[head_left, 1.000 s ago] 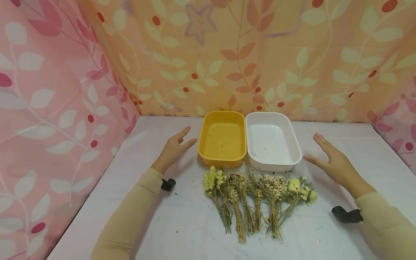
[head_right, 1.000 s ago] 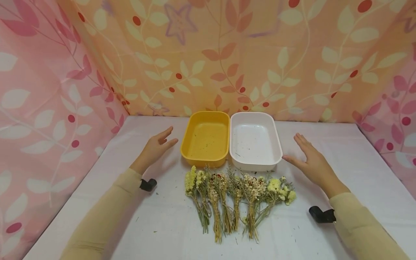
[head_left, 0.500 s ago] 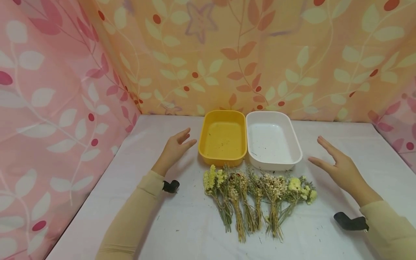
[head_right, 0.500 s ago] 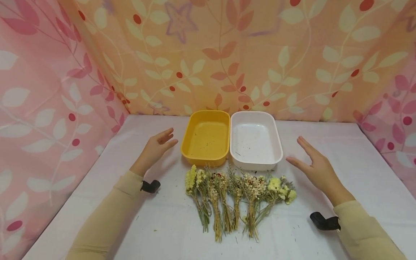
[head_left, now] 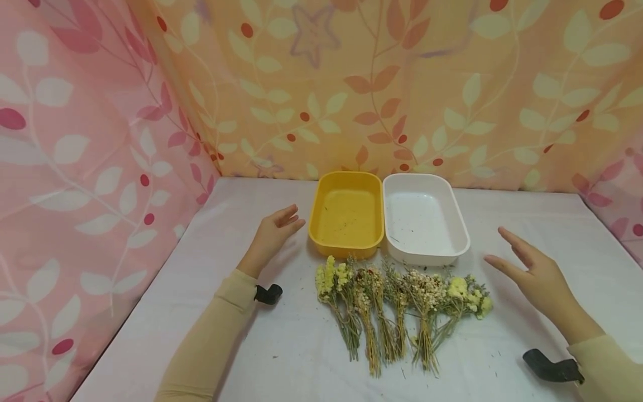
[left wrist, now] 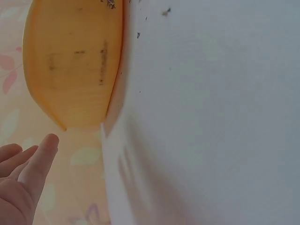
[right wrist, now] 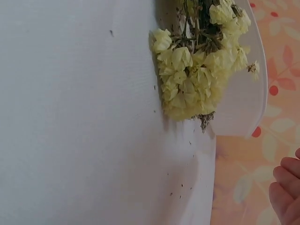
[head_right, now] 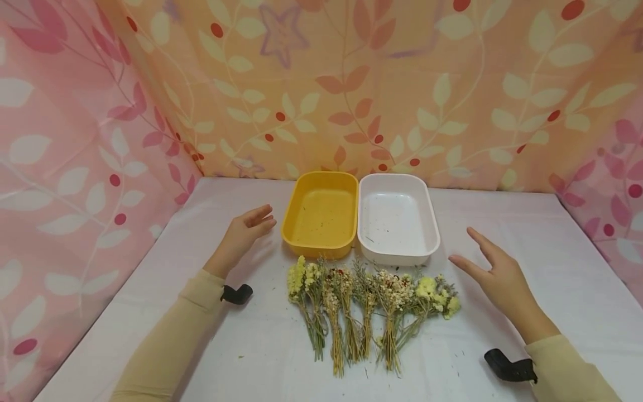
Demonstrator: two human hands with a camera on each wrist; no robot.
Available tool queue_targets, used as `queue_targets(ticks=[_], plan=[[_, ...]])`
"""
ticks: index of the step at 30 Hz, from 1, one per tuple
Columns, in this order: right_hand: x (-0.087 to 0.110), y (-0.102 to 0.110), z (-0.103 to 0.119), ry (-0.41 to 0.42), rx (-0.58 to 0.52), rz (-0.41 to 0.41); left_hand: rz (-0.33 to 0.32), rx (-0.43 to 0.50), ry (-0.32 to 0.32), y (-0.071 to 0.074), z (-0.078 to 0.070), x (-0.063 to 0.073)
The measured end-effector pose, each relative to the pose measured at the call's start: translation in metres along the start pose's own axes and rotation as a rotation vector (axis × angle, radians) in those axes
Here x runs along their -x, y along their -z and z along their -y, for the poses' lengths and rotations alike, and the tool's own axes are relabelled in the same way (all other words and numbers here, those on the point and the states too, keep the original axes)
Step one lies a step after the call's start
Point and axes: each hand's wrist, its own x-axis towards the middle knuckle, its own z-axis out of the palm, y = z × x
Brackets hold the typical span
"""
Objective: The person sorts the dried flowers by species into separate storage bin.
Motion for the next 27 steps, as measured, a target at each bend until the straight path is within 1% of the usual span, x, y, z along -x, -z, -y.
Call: queue_targets(ticks=[3,6,12,17,24,27], plan=[[0.003,-0.002,0.001,-0.017,0.009,-0.001,0.004,0.05,0.004,-0.002,0.004,-0.001],[0.008,-0.006,0.0,-0.008,0.013,-0.011,0.013,0.091,0.006,-0.005,0.005,-0.001],[0.019,-0.01,-0.005,0.022,-0.026,-0.033,0.023,0.114,0.005,-0.009,0.006,0.0],[0.028,-0.012,-0.002,0.01,-0.068,-0.022,0.02,0.153,0.012,-0.01,0.007,-0.001],[0.041,-0.019,0.005,0.039,-0.116,-0.042,0.043,0.164,0.034,-0.013,0.006,-0.001],[0.045,-0.021,0.008,0.008,-0.151,-0.031,0.037,0.2,0.034,-0.016,0.006,-0.001]])
